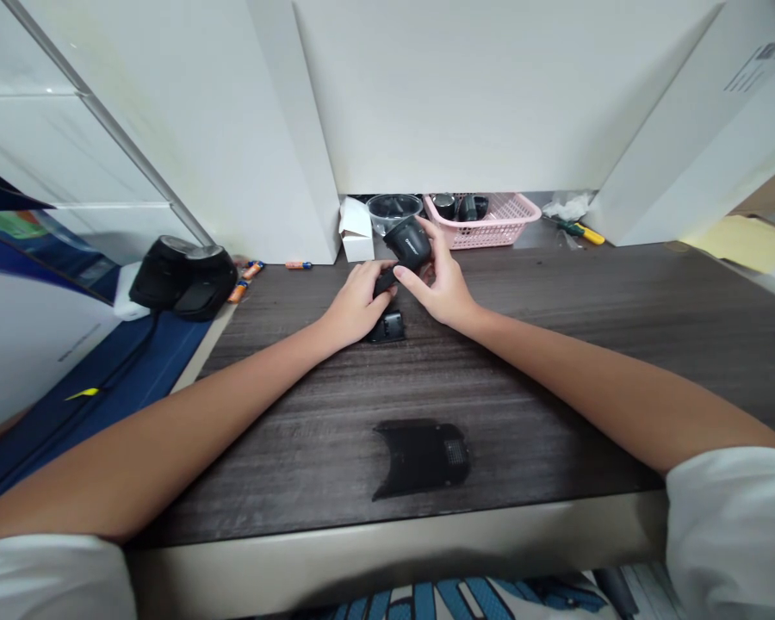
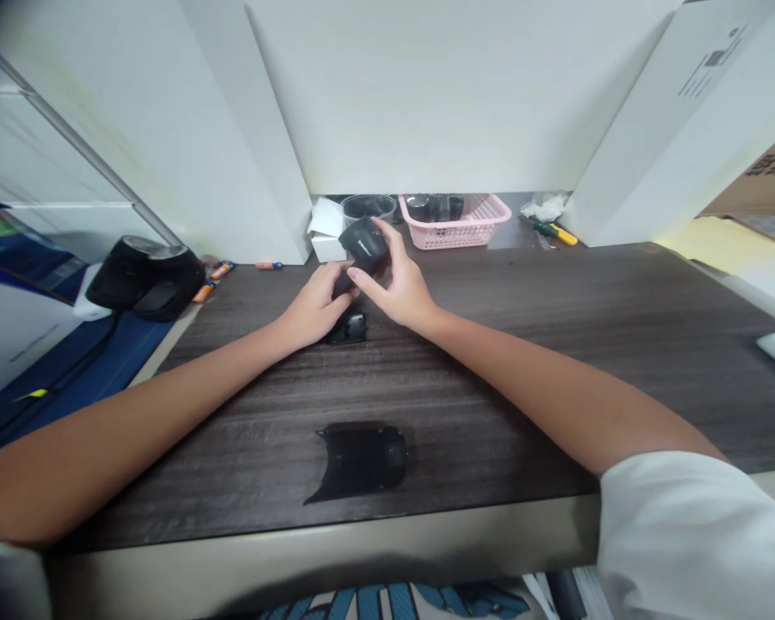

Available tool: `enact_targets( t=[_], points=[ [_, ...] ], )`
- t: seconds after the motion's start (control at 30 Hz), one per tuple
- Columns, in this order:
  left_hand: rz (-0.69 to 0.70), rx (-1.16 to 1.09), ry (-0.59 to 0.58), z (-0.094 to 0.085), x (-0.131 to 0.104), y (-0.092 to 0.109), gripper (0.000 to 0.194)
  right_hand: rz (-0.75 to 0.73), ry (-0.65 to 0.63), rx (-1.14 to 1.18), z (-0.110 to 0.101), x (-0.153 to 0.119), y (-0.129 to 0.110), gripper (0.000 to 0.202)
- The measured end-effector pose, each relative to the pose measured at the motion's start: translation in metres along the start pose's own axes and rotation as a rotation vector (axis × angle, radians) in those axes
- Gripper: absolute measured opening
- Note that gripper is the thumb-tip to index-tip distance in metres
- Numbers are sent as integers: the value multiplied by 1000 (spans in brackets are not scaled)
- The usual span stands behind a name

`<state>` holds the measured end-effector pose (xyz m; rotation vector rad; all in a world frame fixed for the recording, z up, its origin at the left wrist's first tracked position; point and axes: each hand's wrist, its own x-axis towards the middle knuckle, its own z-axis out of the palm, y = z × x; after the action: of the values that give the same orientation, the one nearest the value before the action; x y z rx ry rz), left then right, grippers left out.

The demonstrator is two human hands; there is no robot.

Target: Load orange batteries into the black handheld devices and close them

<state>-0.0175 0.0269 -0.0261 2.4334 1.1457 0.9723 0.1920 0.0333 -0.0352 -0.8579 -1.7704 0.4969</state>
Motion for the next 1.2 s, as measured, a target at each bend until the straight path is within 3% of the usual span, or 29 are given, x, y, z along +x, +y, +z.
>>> enact_targets(
  t=[0.4,0.6,0.77,0.9,1.2],
  points=[
    [-75,-203,-50,-7,-3,16,46,-23,0,46,-1,1,0,84],
    [-170,-468,-115,-8,0,14,58,25,41,69,3,7,12,72],
    [-292,-649,-155,-6,6,8,68,196,37,210,7,10,24,67],
    [-307,-676,-145,-6,6,7,75,299,52,325,10,14,29,66],
    [-337,-676,-148,-7,5,9,59,281,-1,296,8,16,31,70]
  ],
)
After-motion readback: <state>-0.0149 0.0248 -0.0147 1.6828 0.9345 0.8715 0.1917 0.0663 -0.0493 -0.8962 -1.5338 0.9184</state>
